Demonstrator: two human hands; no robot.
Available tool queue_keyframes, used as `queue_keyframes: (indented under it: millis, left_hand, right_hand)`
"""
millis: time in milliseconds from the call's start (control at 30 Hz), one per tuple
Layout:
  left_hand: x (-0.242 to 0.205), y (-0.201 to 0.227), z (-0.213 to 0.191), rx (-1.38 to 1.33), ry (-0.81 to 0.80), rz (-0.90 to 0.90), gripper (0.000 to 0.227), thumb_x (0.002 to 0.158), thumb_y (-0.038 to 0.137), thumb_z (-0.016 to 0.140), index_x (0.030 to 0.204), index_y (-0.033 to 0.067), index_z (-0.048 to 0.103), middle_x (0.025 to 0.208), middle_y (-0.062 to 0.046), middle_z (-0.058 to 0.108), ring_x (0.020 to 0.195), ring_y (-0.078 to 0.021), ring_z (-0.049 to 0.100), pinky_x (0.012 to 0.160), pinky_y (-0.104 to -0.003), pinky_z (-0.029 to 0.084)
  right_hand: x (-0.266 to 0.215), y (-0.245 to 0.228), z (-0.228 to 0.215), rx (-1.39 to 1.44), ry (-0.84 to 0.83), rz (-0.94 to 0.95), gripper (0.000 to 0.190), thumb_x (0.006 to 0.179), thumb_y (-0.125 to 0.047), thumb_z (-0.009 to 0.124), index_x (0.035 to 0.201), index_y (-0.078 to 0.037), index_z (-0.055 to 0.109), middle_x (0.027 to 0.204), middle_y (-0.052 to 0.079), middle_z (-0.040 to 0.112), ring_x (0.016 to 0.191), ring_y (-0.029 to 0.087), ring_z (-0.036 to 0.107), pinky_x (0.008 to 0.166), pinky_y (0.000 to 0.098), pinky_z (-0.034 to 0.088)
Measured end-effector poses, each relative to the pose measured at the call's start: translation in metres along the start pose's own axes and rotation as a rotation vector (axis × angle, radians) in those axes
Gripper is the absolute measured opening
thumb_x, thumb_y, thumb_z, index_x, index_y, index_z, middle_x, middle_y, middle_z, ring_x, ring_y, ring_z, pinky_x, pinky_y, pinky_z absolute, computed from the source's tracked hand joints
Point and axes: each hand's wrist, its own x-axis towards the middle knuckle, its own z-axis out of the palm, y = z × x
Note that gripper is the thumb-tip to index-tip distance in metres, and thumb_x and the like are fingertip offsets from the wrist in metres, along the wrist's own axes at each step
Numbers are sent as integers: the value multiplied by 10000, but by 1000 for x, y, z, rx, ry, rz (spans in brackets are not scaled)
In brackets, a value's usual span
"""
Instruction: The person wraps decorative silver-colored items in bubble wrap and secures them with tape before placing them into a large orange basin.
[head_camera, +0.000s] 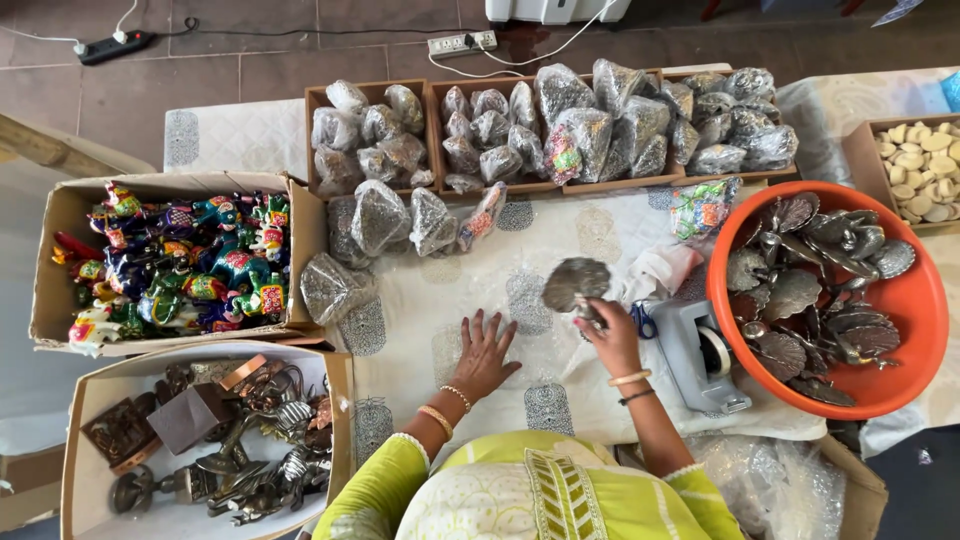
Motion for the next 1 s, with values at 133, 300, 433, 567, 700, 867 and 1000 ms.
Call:
queue_keyframes:
  millis: [133, 300, 433, 567, 700, 867, 1000]
  left_hand:
    - [12, -8, -7, -22, -26, -79, 1001, 836, 613, 706, 1590, 136, 253, 1637, -245, 171, 1506, -524, 34, 1176, -716, 29]
    - [29, -21, -24, -22, -38, -165, 1110, 787, 639, 739, 1609, 123, 200, 1654, -241, 126, 1511, -528, -10, 1173, -721, 5]
    - [27, -23, -26, -45, -2, -166, 1069, 811, 585, 754, 1602, 101, 222, 1645, -227, 150, 1524, -505, 6, 1193, -717, 14]
    - [10, -21, -13, -147, 198, -184, 955, 831, 448, 806, 1567, 115, 297, 1629, -248, 185, 1504, -506, 73, 1186, -688, 66]
    - [-16, -29, 1, -555, 420, -451, 848, 789, 262, 868, 1495, 192, 403, 1537, -257, 294, 1410, -446, 267, 1151, -567, 271]
    - [-27, -52, 13, -1032, 378, -503, 807, 802, 163, 850, 1478, 217, 413, 1332, -184, 462, 1208, -312, 463, 1017, -436, 453]
    - [-34, -74, 31, -1309, 216, -446, 652, 850, 87, 806, 1433, 190, 530, 1025, -115, 434, 929, -229, 427, 826, -373, 449]
  right_hand:
    - [18, -29, 27, -495, -194, -61, 371, 825, -388, 813, 1140, -210, 735, 930, 26, 735, 838, 192, 660, 852, 380, 510]
    - [18, -27, 46, -638, -189, -190, 432, 804, -452, 785, 1162, -218, 718, 930, 37, 713, 906, 230, 639, 992, 440, 383]
    - [19, -27, 38, -633, -208, -153, 562, 817, -507, 743, 1295, -226, 648, 948, 37, 705, 972, 245, 618, 1025, 468, 356]
    - [23, 11, 32, -475, -234, -100, 603, 865, -496, 681, 1414, -256, 604, 1015, 57, 697, 1043, 264, 591, 1015, 470, 406]
    - [18, 54, 31, -197, -137, 52, 597, 902, -490, 701, 1409, -206, 563, 1178, 132, 603, 1103, 289, 574, 972, 443, 475]
    - [25, 26, 21, -357, -235, 190, 599, 798, -481, 792, 1299, -212, 605, 1177, 100, 568, 1104, 275, 575, 961, 415, 496]
    - [19, 33, 25, -457, -250, 169, 525, 783, -440, 839, 1221, -214, 659, 1165, 74, 558, 1124, 290, 537, 997, 405, 482]
